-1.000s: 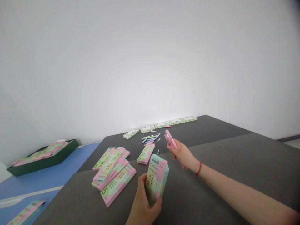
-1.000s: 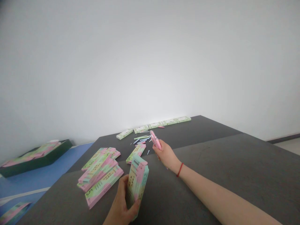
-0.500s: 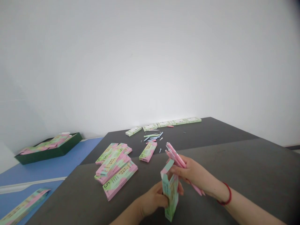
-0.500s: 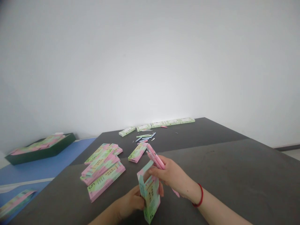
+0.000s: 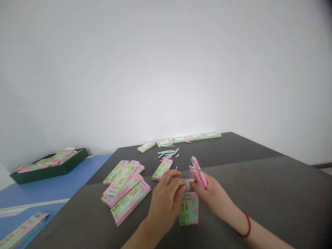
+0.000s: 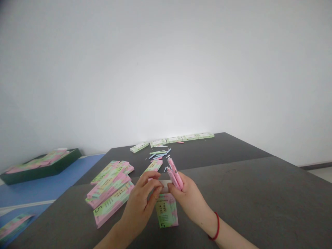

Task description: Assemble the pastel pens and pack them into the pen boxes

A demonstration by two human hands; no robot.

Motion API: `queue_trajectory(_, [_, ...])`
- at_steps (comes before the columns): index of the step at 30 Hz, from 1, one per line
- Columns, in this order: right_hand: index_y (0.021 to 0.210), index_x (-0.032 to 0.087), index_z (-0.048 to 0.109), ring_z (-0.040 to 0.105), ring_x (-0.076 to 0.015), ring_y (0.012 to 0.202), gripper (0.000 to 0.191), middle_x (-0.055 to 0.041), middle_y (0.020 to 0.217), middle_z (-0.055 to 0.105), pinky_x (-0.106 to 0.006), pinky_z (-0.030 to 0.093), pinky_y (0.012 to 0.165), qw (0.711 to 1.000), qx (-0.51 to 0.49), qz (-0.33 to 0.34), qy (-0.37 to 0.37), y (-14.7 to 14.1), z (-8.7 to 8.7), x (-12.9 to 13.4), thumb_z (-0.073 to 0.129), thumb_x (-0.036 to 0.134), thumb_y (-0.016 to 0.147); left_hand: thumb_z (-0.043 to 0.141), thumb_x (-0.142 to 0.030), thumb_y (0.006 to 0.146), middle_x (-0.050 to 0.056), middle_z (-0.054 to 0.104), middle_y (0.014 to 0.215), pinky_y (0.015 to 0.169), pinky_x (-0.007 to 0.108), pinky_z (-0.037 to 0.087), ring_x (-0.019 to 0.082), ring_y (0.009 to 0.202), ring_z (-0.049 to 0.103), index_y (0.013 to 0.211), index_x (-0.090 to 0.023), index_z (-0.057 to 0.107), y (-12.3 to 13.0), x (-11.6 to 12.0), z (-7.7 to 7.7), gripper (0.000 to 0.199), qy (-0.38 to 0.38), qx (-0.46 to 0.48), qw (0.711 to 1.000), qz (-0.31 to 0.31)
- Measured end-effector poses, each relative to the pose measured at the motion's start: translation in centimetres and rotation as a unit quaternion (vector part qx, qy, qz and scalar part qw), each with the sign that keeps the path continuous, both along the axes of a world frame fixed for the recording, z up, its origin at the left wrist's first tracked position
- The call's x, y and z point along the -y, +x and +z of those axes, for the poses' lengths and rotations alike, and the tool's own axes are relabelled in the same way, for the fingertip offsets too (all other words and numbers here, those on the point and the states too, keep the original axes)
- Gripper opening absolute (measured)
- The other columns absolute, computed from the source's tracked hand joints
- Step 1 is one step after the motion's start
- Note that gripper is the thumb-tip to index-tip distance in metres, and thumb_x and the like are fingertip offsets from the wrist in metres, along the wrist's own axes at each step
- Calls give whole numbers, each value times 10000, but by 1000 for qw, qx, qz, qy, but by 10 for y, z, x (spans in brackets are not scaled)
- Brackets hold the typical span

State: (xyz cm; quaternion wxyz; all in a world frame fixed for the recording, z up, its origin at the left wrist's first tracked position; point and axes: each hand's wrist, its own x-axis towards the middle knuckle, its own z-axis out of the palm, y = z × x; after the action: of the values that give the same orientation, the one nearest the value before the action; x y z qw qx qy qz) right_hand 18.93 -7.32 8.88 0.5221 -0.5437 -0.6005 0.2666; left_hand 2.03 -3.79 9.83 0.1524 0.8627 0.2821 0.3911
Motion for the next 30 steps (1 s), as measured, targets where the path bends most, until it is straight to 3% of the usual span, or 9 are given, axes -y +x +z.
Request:
queue_trajectory(4, [750,202,454,351,-88,380,206,84,467,397,-203,287,379,997,-48,-5,-60,-1,-9,1,502,388,823,452,-182,893,26,619,900,664,255,432,162,788,579,886,-207,593,-2,-6,-2,144,-108,24,994,-13])
queue_trajectory(9, [755,210,424,321,-73,280,318,107,399,369,-187,224,292,992,-79,6,-95,2,-23,-1,495,507,845,422,-172,901,40,645,1016,783,267,439,177,912,587,1073,-226,617,-2,-2,-15,266,-129,88,985,-74])
queue_trajectory(11, [781,207,437,330,-71,287,313,106,412,379,-186,237,291,993,-94,-6,-75,8,-17,-1,517,502,846,441,-195,900,48,642,1036,811,272,441,183,941,584,1114,-228,610,0,0,-20,275,-130,105,983,-83])
queue_trajectory(14, [820,214,448,349,-72,330,258,100,469,386,-184,289,319,985,-170,-2,21,17,12,2,516,456,876,473,-193,883,51,649,1048,840,277,440,189,960,584,1121,-231,620,2,0,-23,282,-131,109,981,-93])
queue_trajectory(18, [840,230,447,354,-71,382,166,86,558,404,-188,350,364,944,-288,103,124,11,59,2,525,367,891,502,-232,880,59,654,1066,854,293,440,203,980,581,1135,-231,634,5,-3,-24,287,-149,114,975,-118])
queue_trajectory(20, [821,219,460,417,-80,436,164,71,586,443,-192,381,409,929,-303,167,133,-1,69,-5,546,347,877,492,-271,897,65,652,1066,835,300,450,207,962,587,1157,-222,628,6,-6,-24,297,-183,122,965,-143])
queue_trajectory(25, [776,188,494,473,-77,460,187,63,585,503,-226,437,526,909,-294,284,82,-24,53,-29,579,333,858,449,-295,929,58,650,1116,899,323,435,221,1040,564,1173,-212,619,8,-13,-24,309,-241,145,941,-188])
queue_trajectory(30, [822,152,596,594,-144,694,232,-14,725,614,-265,478,666,927,-192,321,27,-7,50,-38,601,383,838,422,-286,942,52,643,1152,953,326,411,213,1084,549,1166,-206,620,9,-15,-26,309,-242,152,937,-199])
